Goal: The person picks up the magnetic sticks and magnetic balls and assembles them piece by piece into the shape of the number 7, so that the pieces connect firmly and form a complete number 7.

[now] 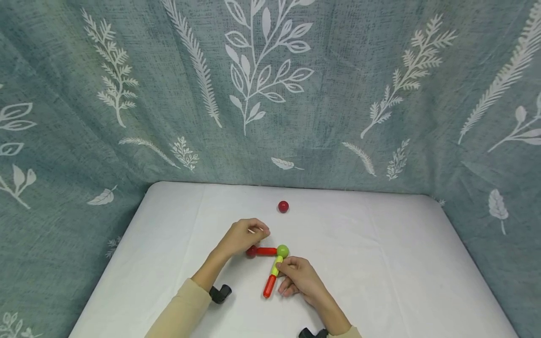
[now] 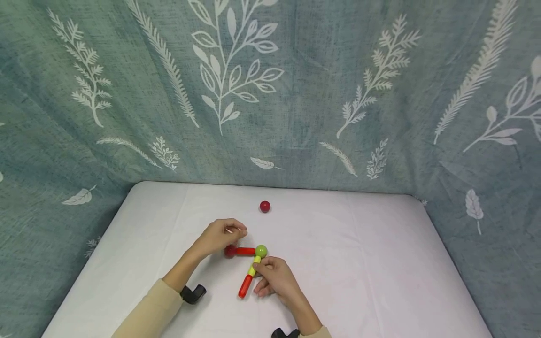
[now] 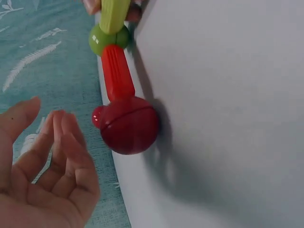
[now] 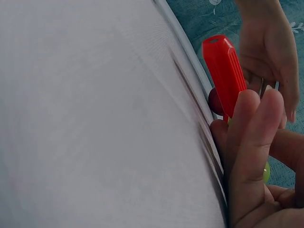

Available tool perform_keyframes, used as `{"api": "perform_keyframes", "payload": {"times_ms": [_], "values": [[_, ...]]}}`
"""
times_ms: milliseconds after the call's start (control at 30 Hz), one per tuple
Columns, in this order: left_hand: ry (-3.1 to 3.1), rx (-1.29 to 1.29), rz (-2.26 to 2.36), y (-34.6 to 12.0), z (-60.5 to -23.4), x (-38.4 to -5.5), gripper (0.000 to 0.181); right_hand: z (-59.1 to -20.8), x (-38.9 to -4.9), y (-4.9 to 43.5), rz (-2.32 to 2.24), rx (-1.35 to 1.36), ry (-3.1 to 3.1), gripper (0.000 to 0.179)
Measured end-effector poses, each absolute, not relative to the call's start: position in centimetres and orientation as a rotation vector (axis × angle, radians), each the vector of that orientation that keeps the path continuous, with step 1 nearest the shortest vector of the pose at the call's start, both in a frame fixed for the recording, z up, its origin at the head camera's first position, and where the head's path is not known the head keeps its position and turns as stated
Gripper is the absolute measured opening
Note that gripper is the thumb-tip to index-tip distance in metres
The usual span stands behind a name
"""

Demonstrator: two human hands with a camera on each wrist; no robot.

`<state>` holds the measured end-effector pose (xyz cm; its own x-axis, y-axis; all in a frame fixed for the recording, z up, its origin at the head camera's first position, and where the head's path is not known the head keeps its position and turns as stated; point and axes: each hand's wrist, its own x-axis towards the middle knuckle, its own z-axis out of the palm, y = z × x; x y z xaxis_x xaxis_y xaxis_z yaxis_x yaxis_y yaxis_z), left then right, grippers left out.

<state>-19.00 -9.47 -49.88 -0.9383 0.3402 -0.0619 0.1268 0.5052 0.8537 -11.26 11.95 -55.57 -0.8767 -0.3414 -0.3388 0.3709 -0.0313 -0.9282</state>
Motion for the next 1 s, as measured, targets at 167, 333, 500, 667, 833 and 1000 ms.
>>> {"api": "perform_keyframes", "payload": {"times_ms": [167, 333, 500, 667, 833, 1000], "values": [[2.606, 0.33, 1.416, -7.8, -50.1, -22.0, 0.022, -55.7, -11.2, 12.0, -1.954, 0.048, 1.783, 0.034], [2.585, 0.293, 1.46, -5.9, -50.3, -24.6, 0.031, -55.8, -11.2, 12.1, -1.96, 0.058, 1.777, 0.033], [2.541, 0.285, 1.478, -5.0, -51.4, -26.5, 0.042, -55.8, -11.1, 11.9, -1.962, 0.055, 1.771, 0.031], [2.529, 0.249, 1.444, -4.3, -52.5, -27.5, 0.048, -55.8, -11.0, 11.7, -1.958, 0.041, 1.757, 0.03], [2.562, 0.191, 1.403, -3.3, -53.0, -28.0, 0.048, -55.6, -11.0, 11.9, -1.963, 0.05, 1.775, 0.029], [2.643, 0.183, 1.339, -2.4, -53.0, -28.3, 0.043, -55.5, -11.1, 12.1, -1.967, 0.047, 1.774, 0.029]]}}
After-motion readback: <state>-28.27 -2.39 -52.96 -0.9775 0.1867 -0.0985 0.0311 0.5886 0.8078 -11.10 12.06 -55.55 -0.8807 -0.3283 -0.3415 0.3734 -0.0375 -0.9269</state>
